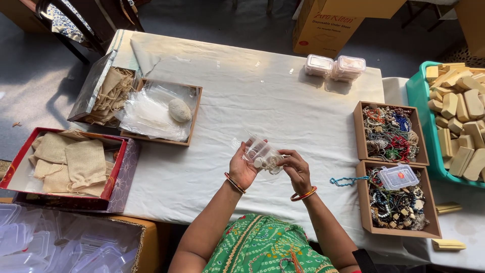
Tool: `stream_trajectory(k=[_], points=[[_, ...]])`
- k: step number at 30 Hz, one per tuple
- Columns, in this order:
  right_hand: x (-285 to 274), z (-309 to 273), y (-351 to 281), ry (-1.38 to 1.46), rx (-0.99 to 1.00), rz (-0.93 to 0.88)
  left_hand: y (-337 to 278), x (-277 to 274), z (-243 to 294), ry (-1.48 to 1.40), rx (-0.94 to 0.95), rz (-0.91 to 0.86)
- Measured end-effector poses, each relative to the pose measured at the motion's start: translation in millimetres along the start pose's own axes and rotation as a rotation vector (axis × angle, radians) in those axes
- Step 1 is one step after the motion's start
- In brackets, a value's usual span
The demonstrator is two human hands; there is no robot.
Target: The person sits at a table and organizes jewelry items. They pick up a small plastic bag, place it into a beige cloth pouch, and tie the pouch closed. They then place the pouch into a small plastic container. The person repeats this process with a beaded necklace, placing it into a plastic bag, then a cloth pouch, and finally into a plastic container.
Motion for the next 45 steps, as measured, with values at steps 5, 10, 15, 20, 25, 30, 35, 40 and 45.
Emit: stream_trajectory(k=[5,10,15,20,25,30,35,40,45], points=[[-6.7,55.2,-23.8,0.057,0.013,0.058,-3.6,13.5,5.0,0.171,0.001,-0.039],[3.0,50.6,-12.1,0.471,0.400,0.122,-0.8,12.7,2.2,0.351,0.061,-0.053],[10.6,19.3,-1.3,0.466,0.412,0.129,-1.0,2.8,-7.5,0.659,0.263,-0.101],[6.0,26.4,-3.6,0.513,0.436,0.000,4.5,-11.8,-22.6,0.912,0.151,-0.018],[0.8,35.3,-7.8,0.688,0.530,0.070,1.4,-3.5,-17.7,0.935,0.232,-0.051],[0.3,46.5,-13.1,0.499,0.484,0.083,-16.1,16.3,-7.0,1.244,0.327,0.097],[4.7,31.0,-9.6,0.608,0.560,0.119,-14.1,11.3,-1.9,1.191,0.315,0.039],[-0.7,54.3,-16.3,0.589,0.523,0.106,-8.4,8.7,-3.9,1.091,0.173,-0.012],[-1.3,48.7,-14.1,0.620,0.494,0.127,1.2,-6.3,-11.1,1.029,0.080,-0.037]])
Point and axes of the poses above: each hand's wrist, its own y-axis towards the middle knuckle, its own x-axis out of the palm, z = x × y, the point moved 5 cm from there along y, towards the middle knuckle, and after that the axes turned 8 degrees about -x, right-handed, at the moved point
